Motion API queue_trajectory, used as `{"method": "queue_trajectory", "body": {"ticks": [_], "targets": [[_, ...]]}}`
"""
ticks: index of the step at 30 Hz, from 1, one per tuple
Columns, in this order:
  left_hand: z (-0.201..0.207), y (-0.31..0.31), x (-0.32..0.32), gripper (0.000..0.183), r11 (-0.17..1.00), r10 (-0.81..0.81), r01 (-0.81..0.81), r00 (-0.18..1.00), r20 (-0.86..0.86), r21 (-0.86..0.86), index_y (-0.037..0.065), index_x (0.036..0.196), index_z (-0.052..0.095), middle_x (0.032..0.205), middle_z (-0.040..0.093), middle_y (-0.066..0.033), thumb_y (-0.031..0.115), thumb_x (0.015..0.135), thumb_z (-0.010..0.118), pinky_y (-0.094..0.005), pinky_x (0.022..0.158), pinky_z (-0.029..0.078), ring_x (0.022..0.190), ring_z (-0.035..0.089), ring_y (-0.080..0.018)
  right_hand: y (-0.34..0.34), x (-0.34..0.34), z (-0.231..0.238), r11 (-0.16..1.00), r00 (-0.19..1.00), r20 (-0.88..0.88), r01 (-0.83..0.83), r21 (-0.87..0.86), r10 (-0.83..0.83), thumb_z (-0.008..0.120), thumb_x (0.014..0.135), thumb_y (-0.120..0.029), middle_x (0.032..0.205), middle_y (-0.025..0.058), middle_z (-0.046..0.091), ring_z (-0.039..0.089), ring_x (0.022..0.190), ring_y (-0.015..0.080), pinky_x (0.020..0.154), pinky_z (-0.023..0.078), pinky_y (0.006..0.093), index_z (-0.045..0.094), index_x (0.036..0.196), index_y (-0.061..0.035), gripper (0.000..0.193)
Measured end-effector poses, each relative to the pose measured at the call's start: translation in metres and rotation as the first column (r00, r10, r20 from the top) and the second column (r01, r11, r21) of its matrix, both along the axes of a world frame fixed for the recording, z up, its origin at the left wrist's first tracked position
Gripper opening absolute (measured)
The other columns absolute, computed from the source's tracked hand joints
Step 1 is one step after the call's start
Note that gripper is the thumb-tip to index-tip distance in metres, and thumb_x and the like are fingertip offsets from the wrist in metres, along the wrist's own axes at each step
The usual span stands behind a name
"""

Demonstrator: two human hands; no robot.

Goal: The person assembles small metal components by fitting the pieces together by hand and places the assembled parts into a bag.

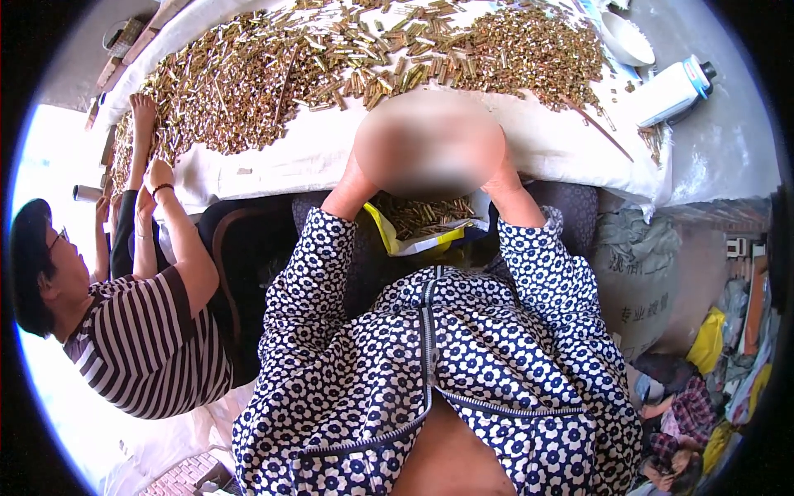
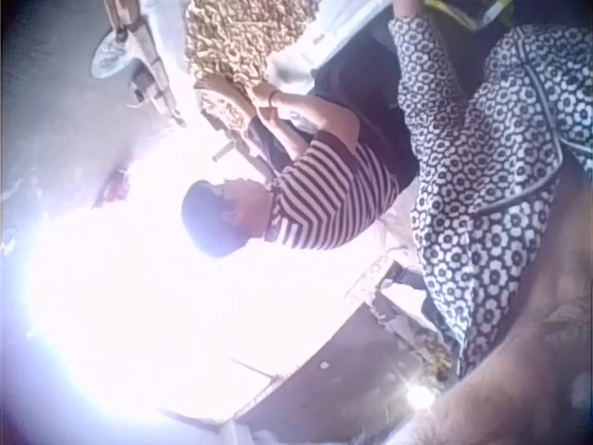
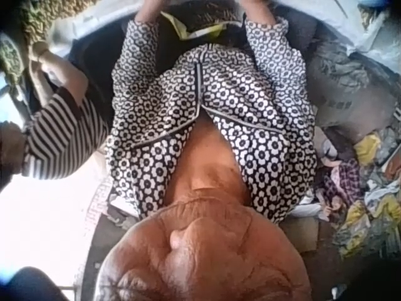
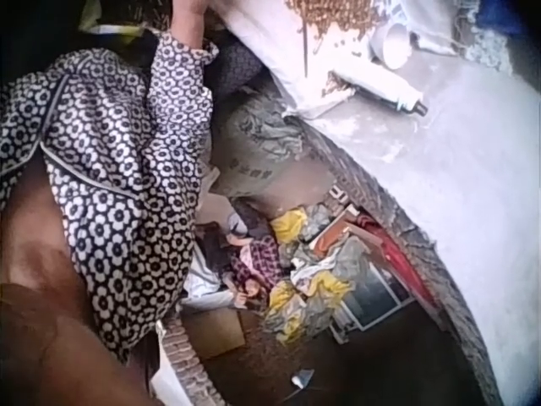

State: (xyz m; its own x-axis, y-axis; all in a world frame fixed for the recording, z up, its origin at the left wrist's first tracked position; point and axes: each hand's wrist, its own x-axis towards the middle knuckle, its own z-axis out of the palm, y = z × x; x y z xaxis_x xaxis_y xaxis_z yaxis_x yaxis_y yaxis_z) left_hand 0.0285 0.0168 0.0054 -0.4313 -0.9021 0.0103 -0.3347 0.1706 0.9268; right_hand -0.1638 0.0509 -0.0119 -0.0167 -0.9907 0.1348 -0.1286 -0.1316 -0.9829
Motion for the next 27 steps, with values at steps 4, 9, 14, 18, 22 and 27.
{"method": "queue_trajectory", "body": {"ticks": [4,9,14,18,22,27], "targets": [[-0.007,0.005,0.001,0.011,0.996,-0.028,0.040,0.989,-0.146,0.078,0.000,0.099,0.058,0.080,0.061,-0.0018,0.001,0.088,0.059,-0.0222,0.060,0.049,0.066,0.059,-0.0079,0.008,0.006,0.006,1.000,0.997,0.069,-0.021,0.022,0.019,0.062,0.083,0.004,0.094,0.0013,0.064,0.059,0.088,0.0082,0.080,0.047,0.0215,0.064,0.097,0.0001,0.014],[-0.010,0.009,-0.001,0.011,0.993,-0.028,0.056,0.968,-0.251,0.108,0.001,0.098,0.058,0.078,0.060,-0.0009,-0.002,0.087,0.059,-0.0210,0.060,0.048,0.065,0.059,-0.0070,0.014,0.009,0.000,0.998,0.986,0.166,-0.033,0.055,0.024,0.061,0.085,-0.007,0.092,0.0051,0.066,0.060,0.087,0.0111,0.081,0.047,0.0254,0.063,0.098,0.0013,0.015],[-0.009,0.012,-0.003,0.010,0.984,-0.013,0.077,0.931,-0.366,0.161,0.000,0.097,0.058,0.077,0.060,-0.0007,0.001,0.087,0.061,-0.0192,0.059,0.046,0.065,0.056,-0.0058,0.016,0.008,-0.002,0.998,0.986,0.165,-0.016,0.066,0.005,0.062,0.085,-0.007,0.092,0.0050,0.066,0.060,0.087,0.0110,0.081,0.047,0.0253,0.063,0.097,0.0013,0.014],[-0.007,0.015,-0.003,0.009,0.974,0.043,0.036,0.940,-0.337,0.225,0.001,0.097,0.060,0.077,0.060,-0.0003,0.003,0.088,0.062,-0.0178,0.056,0.044,0.065,0.055,-0.0051,0.015,0.006,-0.004,0.999,0.986,0.166,-0.009,0.048,0.001,0.062,0.085,-0.009,0.091,0.0051,0.066,0.060,0.087,0.0113,0.081,0.047,0.0259,0.064,0.097,0.0012,0.016],[-0.010,0.020,-0.006,0.009,0.965,0.115,-0.003,0.905,-0.410,0.263,0.002,0.097,0.061,0.077,0.062,-0.0008,0.004,0.088,0.063,-0.0175,0.054,0.043,0.066,0.056,-0.0059,0.016,0.005,-0.004,0.999,0.983,0.183,0.006,0.050,-0.015,0.061,0.085,-0.010,0.091,0.0047,0.067,0.060,0.087,0.0118,0.081,0.047,0.0260,0.065,0.096,0.0010,0.016],[-0.014,0.021,-0.008,0.010,0.961,0.151,-0.003,0.843,-0.517,0.276,0.000,0.096,0.061,0.079,0.062,-0.0036,0.004,0.088,0.063,-0.0192,0.053,0.045,0.066,0.059,-0.0085,0.018,0.004,-0.002,1.000,0.988,0.156,0.010,-0.010,-0.008,0.063,0.083,-0.005,0.092,0.0031,0.065,0.059,0.088,0.0105,0.082,0.046,0.0244,0.066,0.093,0.0007,0.011]]}}
